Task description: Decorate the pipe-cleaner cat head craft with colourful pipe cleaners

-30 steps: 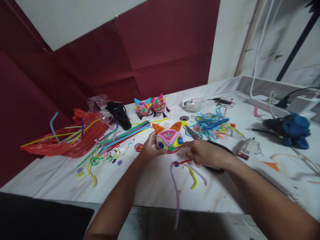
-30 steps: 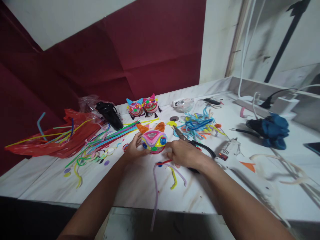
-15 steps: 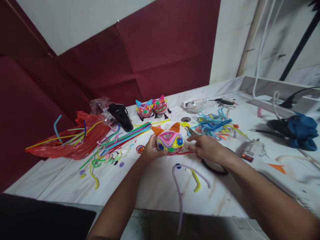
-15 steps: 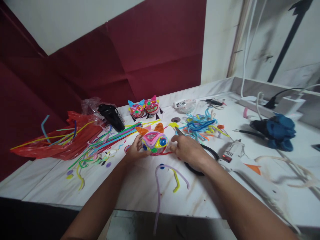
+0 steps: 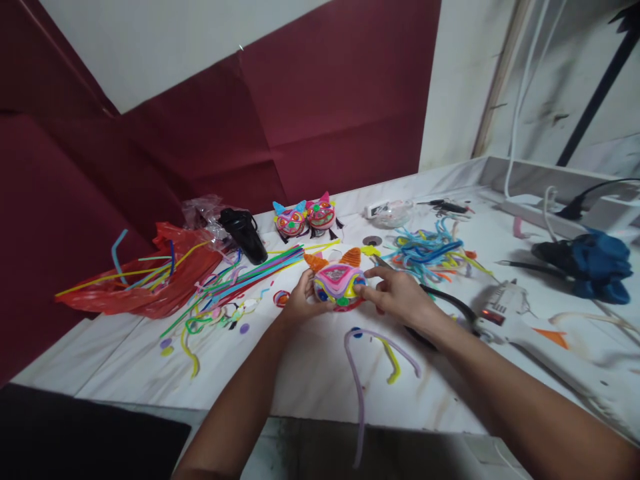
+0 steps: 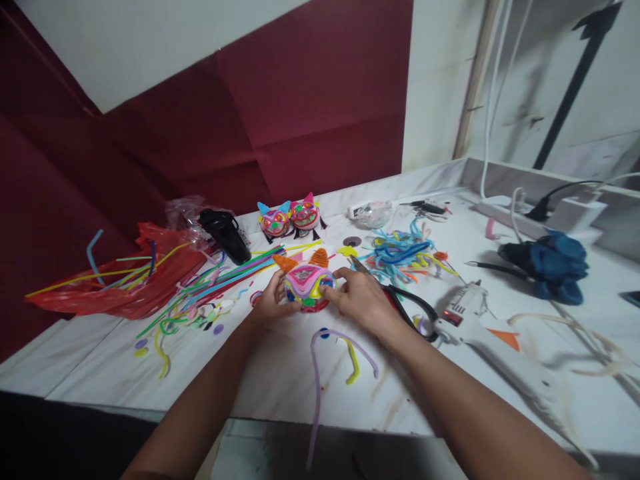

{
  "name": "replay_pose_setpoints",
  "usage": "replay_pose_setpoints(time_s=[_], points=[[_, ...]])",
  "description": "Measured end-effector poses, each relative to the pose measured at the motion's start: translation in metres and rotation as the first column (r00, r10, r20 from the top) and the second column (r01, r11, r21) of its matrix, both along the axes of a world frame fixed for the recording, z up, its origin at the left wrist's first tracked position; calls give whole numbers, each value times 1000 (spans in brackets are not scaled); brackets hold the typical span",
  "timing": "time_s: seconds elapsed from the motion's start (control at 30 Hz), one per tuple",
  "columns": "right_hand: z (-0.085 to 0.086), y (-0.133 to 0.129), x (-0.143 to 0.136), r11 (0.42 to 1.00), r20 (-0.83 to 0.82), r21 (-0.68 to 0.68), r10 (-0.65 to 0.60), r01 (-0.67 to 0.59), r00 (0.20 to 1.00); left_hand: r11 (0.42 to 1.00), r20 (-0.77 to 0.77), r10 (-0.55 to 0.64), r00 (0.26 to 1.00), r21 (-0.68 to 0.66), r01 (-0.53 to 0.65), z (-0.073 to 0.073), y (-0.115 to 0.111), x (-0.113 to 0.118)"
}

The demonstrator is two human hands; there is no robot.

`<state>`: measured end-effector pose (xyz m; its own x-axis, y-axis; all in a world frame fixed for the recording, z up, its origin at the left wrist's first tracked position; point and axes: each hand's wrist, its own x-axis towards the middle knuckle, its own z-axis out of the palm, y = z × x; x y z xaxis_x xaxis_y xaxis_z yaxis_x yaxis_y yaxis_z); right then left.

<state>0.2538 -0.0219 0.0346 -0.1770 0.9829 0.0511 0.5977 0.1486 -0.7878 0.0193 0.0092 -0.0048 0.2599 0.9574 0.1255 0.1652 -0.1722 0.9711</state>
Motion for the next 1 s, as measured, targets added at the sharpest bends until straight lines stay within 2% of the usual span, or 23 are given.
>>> replay_pose_setpoints(time_s=[0.33,0.53,0.63,0.73,0.87,1.0], points=[[-1,-4,-15,987,23,-7,-159,160,987,999,18,18,1000,-30,-18,-5,0,-4],[-4,-4,-23,975,25,6,-223,223,975,997,28,-69,997,25,69,-1,-2,-1],[-4,-5,-26,969,19,22,-245,245,969,997,30,-68,997,40,67,-2,-1,-4],[-2,-8,-27,972,-7,32,-232,232,973,999,23,-31,999,14,31,-8,5,-11],[0,-8,-25,988,-95,1,-154,155,983,1000,63,-7,998,-28,9,-18,14,-22],[0,-5,-20,995,-207,-55,-90,80,974,999,76,-11,997,-36,14,-19,13,-25]])
